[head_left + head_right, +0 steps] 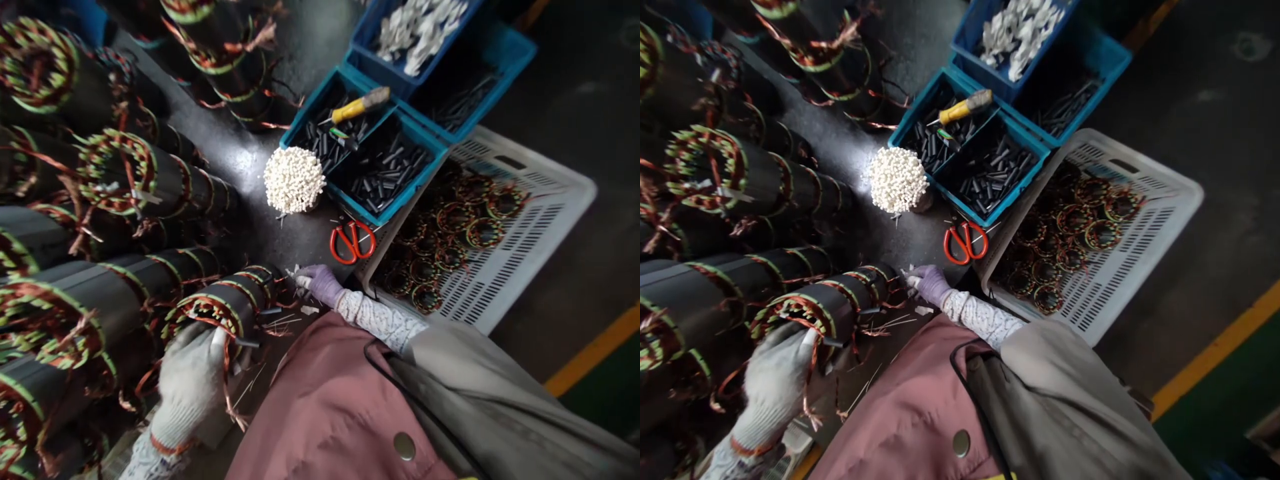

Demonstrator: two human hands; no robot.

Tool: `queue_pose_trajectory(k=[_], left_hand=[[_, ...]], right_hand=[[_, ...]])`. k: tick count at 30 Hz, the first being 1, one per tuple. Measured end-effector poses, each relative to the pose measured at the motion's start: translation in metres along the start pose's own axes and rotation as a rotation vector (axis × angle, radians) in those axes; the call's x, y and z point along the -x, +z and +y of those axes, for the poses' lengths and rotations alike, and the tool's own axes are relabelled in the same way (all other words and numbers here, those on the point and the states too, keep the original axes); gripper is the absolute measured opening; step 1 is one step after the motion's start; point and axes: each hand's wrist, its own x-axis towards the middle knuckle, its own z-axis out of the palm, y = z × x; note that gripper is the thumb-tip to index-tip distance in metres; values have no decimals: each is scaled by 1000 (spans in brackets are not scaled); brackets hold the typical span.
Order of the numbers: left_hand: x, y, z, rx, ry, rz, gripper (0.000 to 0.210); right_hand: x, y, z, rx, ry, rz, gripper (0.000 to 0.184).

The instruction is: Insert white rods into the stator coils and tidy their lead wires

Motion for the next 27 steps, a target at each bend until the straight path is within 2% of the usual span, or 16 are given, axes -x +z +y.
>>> queue_pose_trajectory(k=[4, 8, 10, 14, 17, 19, 21, 24, 27], left_hand=[[0, -1, 1, 20, -38, -11, 27], [2, 3, 2, 16, -60, -38, 26], [3, 5, 3, 13, -63, -36, 27], [6, 6, 3, 30, -82, -11, 27], [8, 5, 2, 60, -104, -45, 26], [7, 5, 3, 94, -142, -82, 25], [3, 6, 10, 137, -215, -100, 24], [-6, 4, 30, 187, -416, -148, 25], [-7, -5, 44, 285, -581, -179, 30]], right_hand=[[-2, -6, -2, 80, -63, 28, 16], [-8, 2, -12, 209, -172, 13, 15], [-10, 7, -17, 320, -244, -43, 15], [-11, 4, -26, 553, -376, -243, 13], [-9, -1, -31, 648, -405, -236, 22], [-11, 2, -33, 747, -406, -206, 18], [-14, 10, -35, 824, -397, -200, 13], [-16, 17, -41, 888, -415, -204, 16], [-9, 1, -57, 959, -482, -147, 21]])
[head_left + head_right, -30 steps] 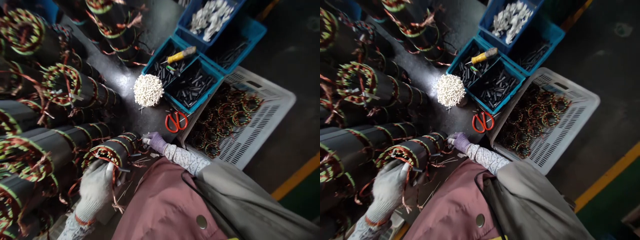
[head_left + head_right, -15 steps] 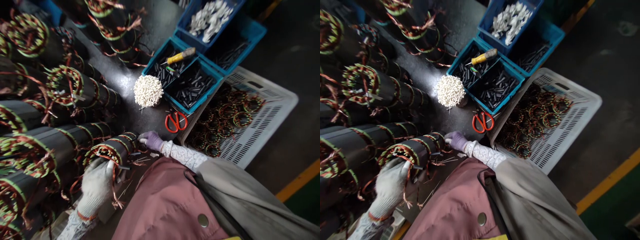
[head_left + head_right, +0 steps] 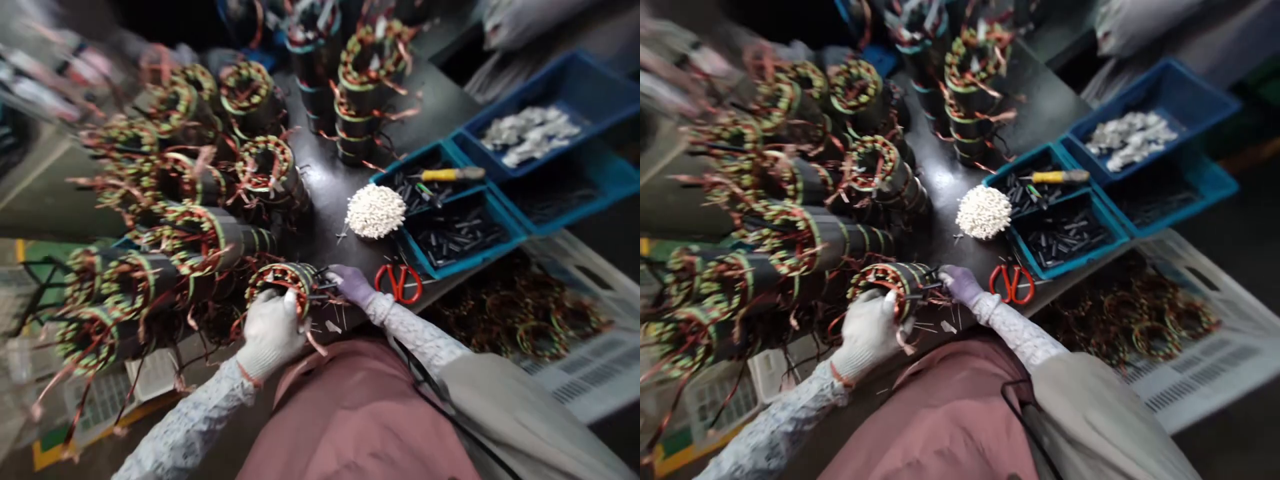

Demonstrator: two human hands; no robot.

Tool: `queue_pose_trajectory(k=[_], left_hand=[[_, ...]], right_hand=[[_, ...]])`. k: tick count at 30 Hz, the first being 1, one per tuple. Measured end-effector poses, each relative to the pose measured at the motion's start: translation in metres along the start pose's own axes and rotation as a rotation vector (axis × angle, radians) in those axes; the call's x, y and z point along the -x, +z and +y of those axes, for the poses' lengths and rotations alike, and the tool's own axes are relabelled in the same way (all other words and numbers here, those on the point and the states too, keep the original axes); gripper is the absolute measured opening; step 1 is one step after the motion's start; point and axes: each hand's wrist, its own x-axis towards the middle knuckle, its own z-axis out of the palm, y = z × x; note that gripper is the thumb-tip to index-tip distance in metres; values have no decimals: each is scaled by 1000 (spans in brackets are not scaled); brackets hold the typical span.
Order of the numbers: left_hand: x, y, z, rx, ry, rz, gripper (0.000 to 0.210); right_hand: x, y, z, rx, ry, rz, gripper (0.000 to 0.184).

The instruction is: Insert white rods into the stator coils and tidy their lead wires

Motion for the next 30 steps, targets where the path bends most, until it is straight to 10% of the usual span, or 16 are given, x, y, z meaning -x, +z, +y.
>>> queue_pose_trajectory(k=[7, 13, 19, 24, 27, 30], left_hand=[[32, -42, -48, 242, 38, 447, 36], [-21, -57, -67, -307, 439, 68, 35], [-13, -53, -57, -400, 372, 43, 28], [3, -54, -58, -176, 36, -2, 31], [2, -58, -53, -172, 41, 12, 52], [-8, -59, -40, -199, 82, -13, 31]], right_hand=[[45, -74, -49, 75, -445, 410, 28], [42, -57, -136, 367, -652, 166, 22], [41, -33, -140, 518, -584, 78, 26], [49, -38, -131, 555, -597, 62, 30], [58, -49, -130, 610, -709, -41, 33], [65, -54, -128, 714, -784, -116, 44]])
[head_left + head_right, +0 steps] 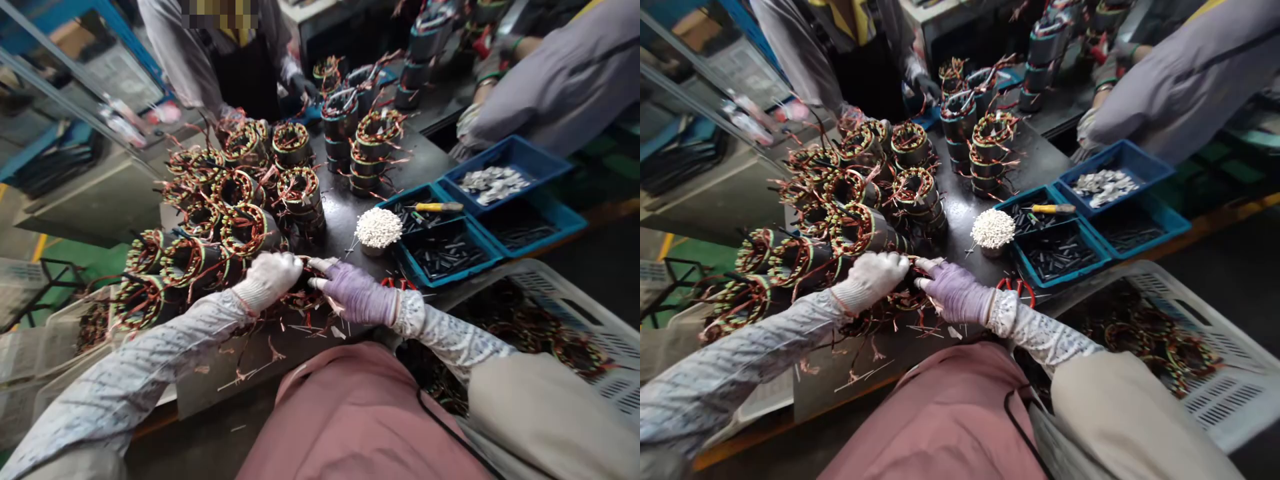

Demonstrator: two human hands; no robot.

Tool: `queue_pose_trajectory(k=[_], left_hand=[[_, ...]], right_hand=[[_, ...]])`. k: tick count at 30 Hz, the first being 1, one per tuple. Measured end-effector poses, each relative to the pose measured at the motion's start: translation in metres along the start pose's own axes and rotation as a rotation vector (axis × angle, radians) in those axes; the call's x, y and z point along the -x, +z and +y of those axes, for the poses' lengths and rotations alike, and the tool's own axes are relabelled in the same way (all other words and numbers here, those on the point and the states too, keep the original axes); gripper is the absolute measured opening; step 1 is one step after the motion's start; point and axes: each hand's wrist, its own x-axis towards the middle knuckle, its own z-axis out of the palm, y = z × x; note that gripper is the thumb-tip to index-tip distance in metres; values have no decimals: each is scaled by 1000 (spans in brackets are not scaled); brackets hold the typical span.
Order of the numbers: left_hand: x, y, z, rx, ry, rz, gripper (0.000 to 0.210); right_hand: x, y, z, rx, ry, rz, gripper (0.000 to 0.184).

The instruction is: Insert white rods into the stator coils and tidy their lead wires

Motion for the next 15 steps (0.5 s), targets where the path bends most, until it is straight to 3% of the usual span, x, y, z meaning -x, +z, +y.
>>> queue_pose_trajectory(k=[3, 5, 8, 11, 15], left_hand=[[-10, -3, 15, 89, 21, -53, 27], [-9, -4, 22, 197, 113, -104, 31], [2, 0, 22, 536, 279, -71, 33], [15, 11, 11, 740, 156, 59, 25], [22, 27, 2, 658, 90, -68, 30]], right_hand=[[-1, 7, -1, 46, 14, -8, 58], [-5, 16, 1, 31, 103, 13, 56], [-8, 24, 4, -15, 149, 35, 52], [-5, 22, 5, 20, 68, 40, 56], [-2, 15, 1, 106, 63, 12, 53]])
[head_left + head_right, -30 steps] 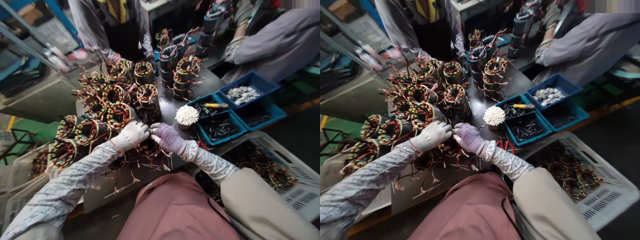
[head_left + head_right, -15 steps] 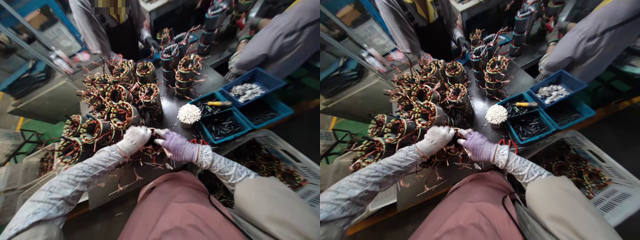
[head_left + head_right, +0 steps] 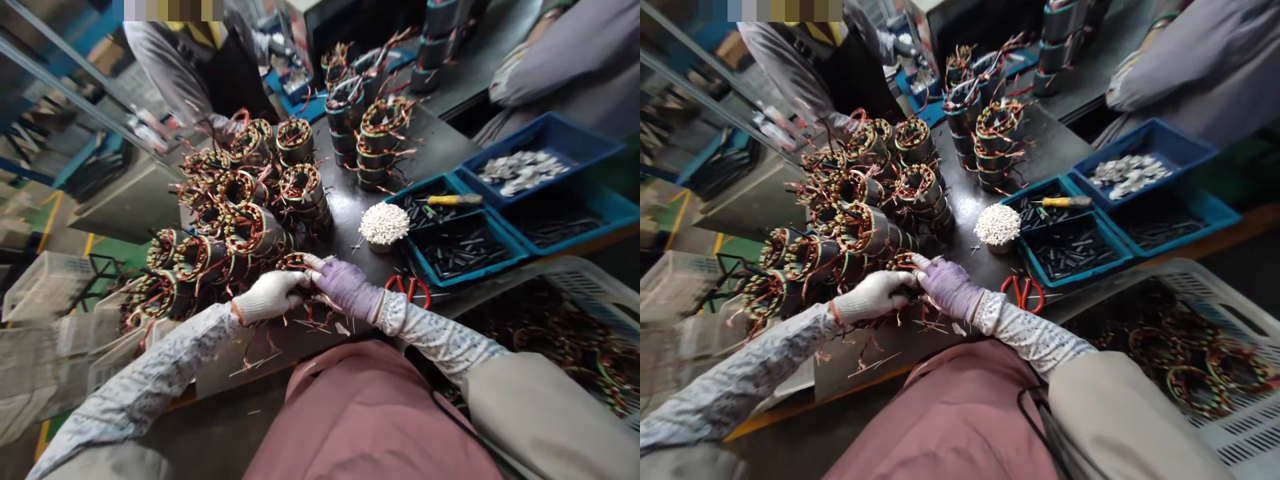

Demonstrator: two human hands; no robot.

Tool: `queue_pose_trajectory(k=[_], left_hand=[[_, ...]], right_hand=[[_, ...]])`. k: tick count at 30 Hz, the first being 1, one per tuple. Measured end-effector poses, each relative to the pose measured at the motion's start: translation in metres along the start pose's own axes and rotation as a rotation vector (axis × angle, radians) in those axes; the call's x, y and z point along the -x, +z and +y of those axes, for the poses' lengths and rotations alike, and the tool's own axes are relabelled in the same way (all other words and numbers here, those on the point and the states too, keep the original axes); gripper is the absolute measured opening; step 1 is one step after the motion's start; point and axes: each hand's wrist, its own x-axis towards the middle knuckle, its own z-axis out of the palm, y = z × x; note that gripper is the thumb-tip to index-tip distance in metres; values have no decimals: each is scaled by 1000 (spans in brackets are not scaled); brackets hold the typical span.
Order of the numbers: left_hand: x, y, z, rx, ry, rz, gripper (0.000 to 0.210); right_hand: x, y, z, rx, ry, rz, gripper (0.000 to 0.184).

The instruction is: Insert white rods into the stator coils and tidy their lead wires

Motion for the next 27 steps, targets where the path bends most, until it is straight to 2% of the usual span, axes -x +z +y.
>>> queue_pose_trajectory(k=[2, 5, 8, 10, 13, 15, 17, 20, 22, 24, 26, 27], left_hand=[[-1, 3, -3, 82, -13, 14, 31], [-6, -2, -5, 356, -52, 12, 28], [-10, -12, -5, 546, -89, -144, 26], [-11, -14, -1, 425, -103, -207, 37], [-8, -10, 2, 19, -92, -129, 52], [-5, -8, -4, -74, -7, -74, 44], [-1, -11, -14, -56, 50, -32, 29], [7, -22, -25, -92, 10, 65, 19], [12, -29, -21, -85, 22, 80, 25], [14, -32, -8, -115, 57, 24, 43], [13, -30, 7, -276, 48, -70, 70], [11, -29, 14, -384, 27, -119, 73]], right_hand=[[1, -1, -2, 8, 16, -5, 54], [0, -1, -5, -3, 37, -7, 53], [-1, -3, -8, 2, 66, -59, 51], [-2, -6, -9, 3, 83, -111, 51], [-2, -9, -11, -13, 106, -150, 49], [-1, -10, -12, -16, 116, -153, 46], [0, -11, -14, -2, 107, -154, 45], [0, -12, -17, 28, 95, -167, 44], [0, -13, -18, 32, 101, -171, 44], [-1, -13, -18, 31, 112, -167, 45], [-1, -12, -18, 28, 120, -165, 45], [-1, -11, -18, 26, 120, -162, 44]])
